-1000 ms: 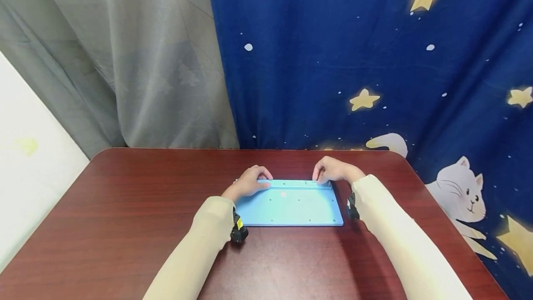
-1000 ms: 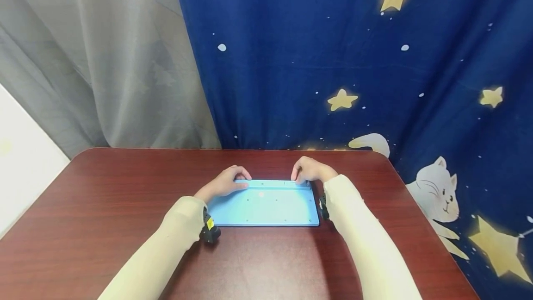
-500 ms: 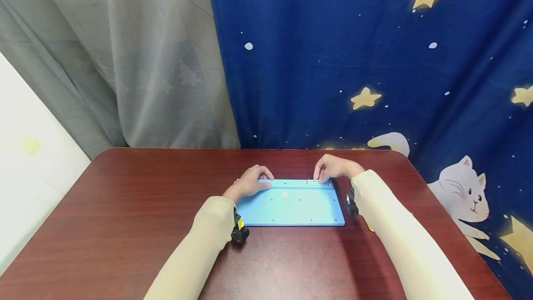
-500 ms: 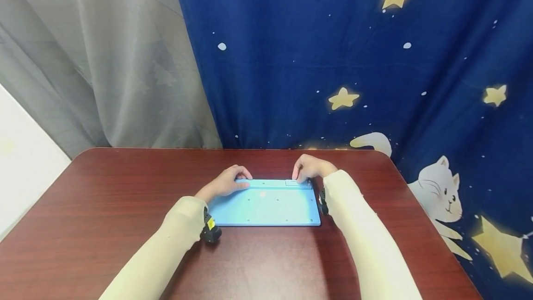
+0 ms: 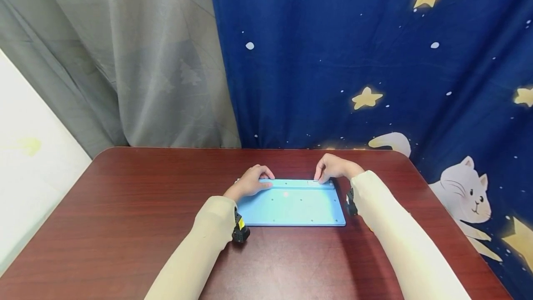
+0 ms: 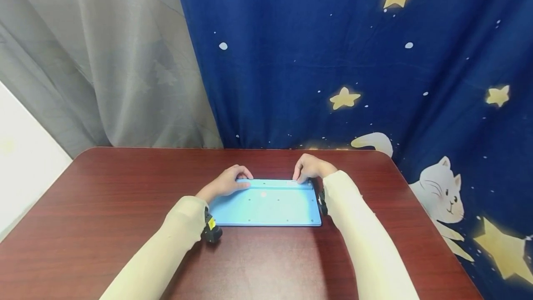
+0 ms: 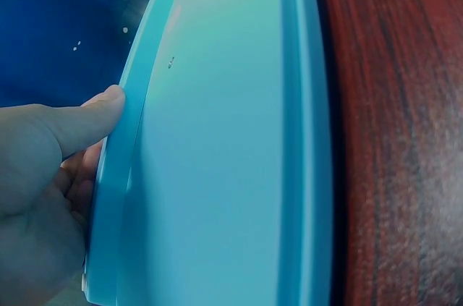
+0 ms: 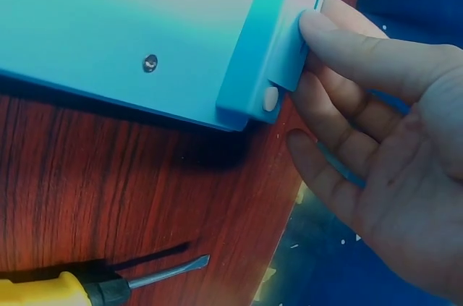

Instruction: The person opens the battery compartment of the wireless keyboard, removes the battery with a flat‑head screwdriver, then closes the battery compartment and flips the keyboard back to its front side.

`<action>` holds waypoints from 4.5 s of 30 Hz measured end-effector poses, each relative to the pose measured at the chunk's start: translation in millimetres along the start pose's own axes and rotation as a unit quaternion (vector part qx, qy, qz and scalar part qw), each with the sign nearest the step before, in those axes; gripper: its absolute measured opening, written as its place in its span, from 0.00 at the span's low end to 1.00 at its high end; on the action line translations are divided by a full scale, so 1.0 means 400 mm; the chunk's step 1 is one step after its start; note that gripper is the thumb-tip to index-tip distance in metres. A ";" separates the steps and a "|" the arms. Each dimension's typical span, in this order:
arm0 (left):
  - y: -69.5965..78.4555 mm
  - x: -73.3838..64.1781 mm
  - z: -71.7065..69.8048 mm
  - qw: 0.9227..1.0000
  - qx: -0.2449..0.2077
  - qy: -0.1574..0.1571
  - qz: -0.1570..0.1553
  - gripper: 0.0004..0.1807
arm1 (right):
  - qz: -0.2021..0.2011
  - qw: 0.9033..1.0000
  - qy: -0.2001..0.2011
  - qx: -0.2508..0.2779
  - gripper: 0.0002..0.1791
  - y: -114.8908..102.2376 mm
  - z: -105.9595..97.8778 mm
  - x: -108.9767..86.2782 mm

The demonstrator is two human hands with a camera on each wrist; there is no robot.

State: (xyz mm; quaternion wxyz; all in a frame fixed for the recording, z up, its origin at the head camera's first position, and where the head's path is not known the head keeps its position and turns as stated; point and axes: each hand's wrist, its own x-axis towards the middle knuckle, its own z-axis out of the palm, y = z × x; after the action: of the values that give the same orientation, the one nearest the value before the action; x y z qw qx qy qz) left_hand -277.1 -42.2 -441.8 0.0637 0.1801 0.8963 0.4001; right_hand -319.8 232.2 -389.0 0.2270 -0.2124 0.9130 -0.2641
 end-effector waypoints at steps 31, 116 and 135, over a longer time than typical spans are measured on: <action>-0.003 0.008 0.007 1.000 -0.001 0.005 -0.007 0.05 | 0.128 0.989 -0.005 0.069 0.08 0.016 0.007 0.017; -0.053 -0.239 -0.085 0.993 -0.052 0.035 -0.096 0.11 | 0.005 0.979 0.198 0.051 0.13 0.072 0.157 -0.222; -0.057 -0.245 -0.035 0.979 -0.062 0.154 -0.119 0.08 | 0.085 0.944 0.261 0.181 0.19 0.061 0.210 -0.208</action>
State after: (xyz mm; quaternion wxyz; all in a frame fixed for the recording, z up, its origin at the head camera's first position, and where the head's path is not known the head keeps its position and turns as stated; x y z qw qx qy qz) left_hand -196.2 -102.5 -452.3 -0.0167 0.0039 0.8839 0.4674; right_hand -215.0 261.0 -441.5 0.0367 -0.0126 0.8920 -0.4503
